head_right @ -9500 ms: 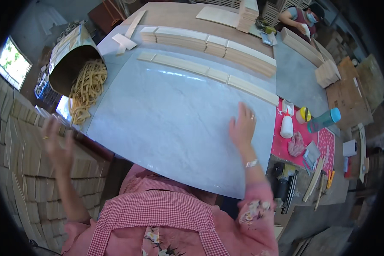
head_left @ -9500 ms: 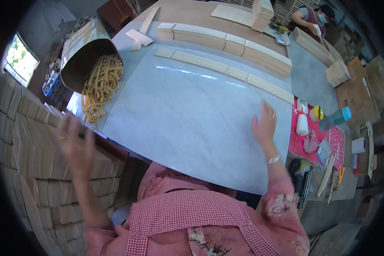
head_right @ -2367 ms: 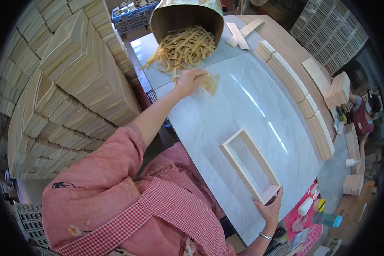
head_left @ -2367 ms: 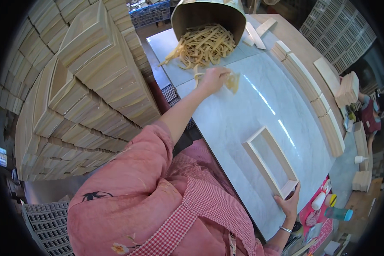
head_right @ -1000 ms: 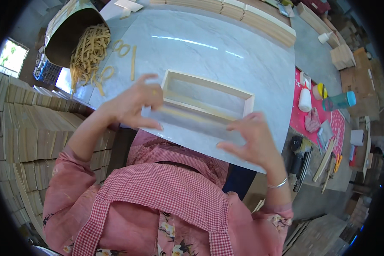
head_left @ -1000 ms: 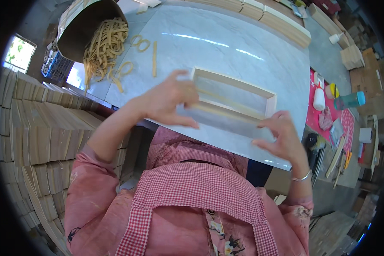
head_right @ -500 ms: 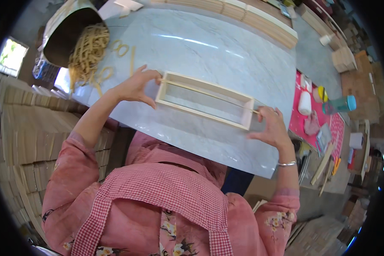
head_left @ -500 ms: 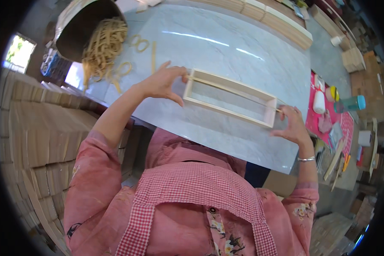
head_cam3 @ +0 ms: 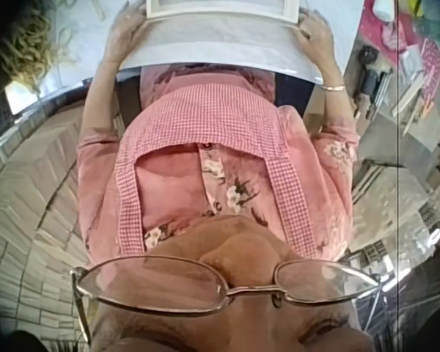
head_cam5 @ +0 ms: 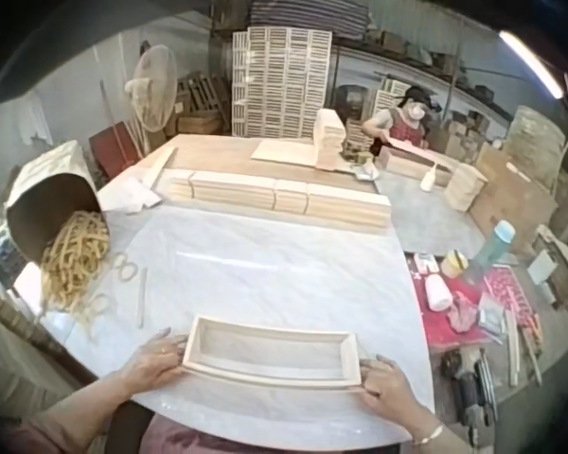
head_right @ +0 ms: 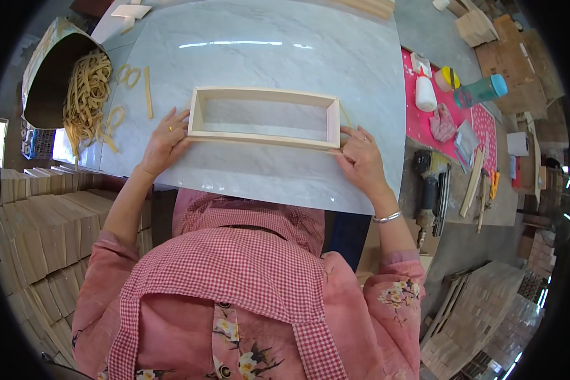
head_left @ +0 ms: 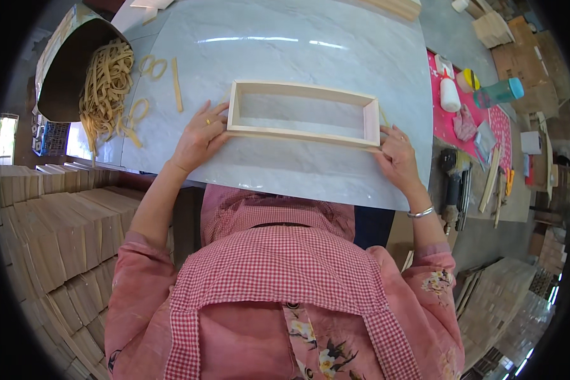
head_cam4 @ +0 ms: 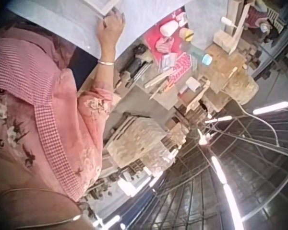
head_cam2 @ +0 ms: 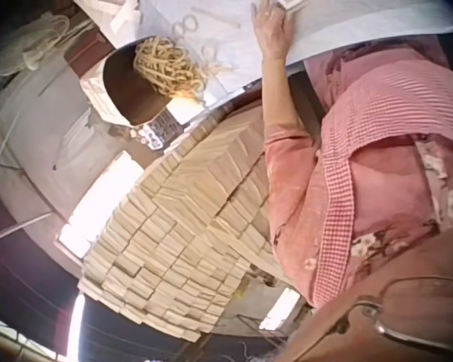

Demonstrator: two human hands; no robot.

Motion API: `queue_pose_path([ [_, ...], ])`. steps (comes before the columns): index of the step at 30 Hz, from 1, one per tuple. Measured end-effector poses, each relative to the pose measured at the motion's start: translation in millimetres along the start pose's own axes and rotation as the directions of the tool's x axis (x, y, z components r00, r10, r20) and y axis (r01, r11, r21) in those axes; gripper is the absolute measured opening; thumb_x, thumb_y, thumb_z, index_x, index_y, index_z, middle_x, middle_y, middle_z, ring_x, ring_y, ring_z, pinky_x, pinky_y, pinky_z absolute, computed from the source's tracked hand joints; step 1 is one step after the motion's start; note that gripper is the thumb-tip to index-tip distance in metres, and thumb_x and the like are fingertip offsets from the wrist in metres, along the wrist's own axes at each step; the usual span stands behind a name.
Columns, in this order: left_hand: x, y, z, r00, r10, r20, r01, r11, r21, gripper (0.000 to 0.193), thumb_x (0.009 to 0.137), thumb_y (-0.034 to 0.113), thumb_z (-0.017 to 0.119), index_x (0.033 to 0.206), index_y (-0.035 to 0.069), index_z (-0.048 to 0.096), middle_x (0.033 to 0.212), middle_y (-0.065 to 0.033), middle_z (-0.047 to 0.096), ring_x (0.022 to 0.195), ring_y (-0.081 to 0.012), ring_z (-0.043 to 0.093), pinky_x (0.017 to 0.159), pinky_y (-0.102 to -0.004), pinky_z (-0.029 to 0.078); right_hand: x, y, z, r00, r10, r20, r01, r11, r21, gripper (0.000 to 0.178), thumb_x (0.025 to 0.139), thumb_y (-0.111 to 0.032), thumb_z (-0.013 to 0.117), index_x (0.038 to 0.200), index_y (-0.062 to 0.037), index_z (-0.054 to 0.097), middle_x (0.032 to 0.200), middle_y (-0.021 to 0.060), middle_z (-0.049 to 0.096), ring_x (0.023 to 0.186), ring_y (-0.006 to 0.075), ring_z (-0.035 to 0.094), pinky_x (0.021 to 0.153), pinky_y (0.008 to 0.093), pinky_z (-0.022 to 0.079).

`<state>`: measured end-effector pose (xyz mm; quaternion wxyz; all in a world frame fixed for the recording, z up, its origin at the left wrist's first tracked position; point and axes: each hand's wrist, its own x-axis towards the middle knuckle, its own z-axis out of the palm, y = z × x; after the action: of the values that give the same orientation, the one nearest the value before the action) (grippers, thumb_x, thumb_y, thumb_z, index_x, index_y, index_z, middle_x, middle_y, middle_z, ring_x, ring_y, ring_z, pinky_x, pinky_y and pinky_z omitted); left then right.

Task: Assemble wooden boxes and align wooden slats on a workbench using glue and a pneumatic nail gun.

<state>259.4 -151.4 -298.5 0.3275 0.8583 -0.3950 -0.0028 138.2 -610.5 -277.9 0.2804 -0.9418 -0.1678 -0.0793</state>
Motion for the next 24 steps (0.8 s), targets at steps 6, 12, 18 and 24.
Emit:
queue_pose_path([
  [6,18.2,-6.5,-10.6,0.993,-0.105,0.054,0.107,0.994,-0.029,0.013,0.090,0.018,0.064,0.090,0.005,0.065,0.148,-0.0057,0.057,0.147,-0.0289,0.041,0.123,-0.0622,0.016,18.6,12.9,-17.0,0.966,0.254,0.043,-0.250,0.883,0.398,0.023,0.088,-0.008,0.067,0.111,-0.0076,0.068,0.088,0.0057,0.069,0.109,0.0273,0.066,0.105,0.0394,0.038],
  [12,21.8,-12.1,-1.6,0.982,-0.183,0.050,0.182,0.983,0.023,0.019,0.091,0.019,0.060,0.100,0.005,0.070,0.150,-0.0046,0.056,0.148,-0.0257,0.040,0.122,-0.0622,0.016,42.1,13.4,6.4,0.970,0.242,0.035,-0.235,0.962,-0.139,0.042,0.082,-0.005,0.068,0.124,-0.0051,0.065,0.086,0.0063,0.066,0.091,0.0221,0.062,0.093,0.0364,0.043],
  [18,21.1,1.0,-4.4,0.997,-0.078,0.019,0.071,0.967,0.245,0.035,0.092,0.017,0.058,0.125,0.010,0.069,0.140,-0.0069,0.063,0.139,-0.0266,0.050,0.125,-0.0555,0.015,44.1,16.9,14.8,0.995,-0.091,-0.045,0.056,0.861,-0.505,0.045,0.076,-0.002,0.068,0.120,-0.0051,0.065,0.080,0.0033,0.063,0.072,0.0151,0.054,0.074,0.0307,0.045],
  [24,22.7,4.2,-32.7,0.985,-0.139,0.100,0.129,0.987,0.098,0.022,0.091,0.019,0.059,0.104,0.006,0.071,0.126,-0.0078,0.070,0.119,-0.0253,0.062,0.117,-0.0543,0.032,41.6,-12.7,-6.2,0.948,0.186,-0.256,-0.141,0.972,0.185,0.025,0.089,-0.005,0.058,0.113,-0.0038,0.066,0.069,0.0070,0.059,0.062,0.0168,0.052,0.064,0.0308,0.046],
])
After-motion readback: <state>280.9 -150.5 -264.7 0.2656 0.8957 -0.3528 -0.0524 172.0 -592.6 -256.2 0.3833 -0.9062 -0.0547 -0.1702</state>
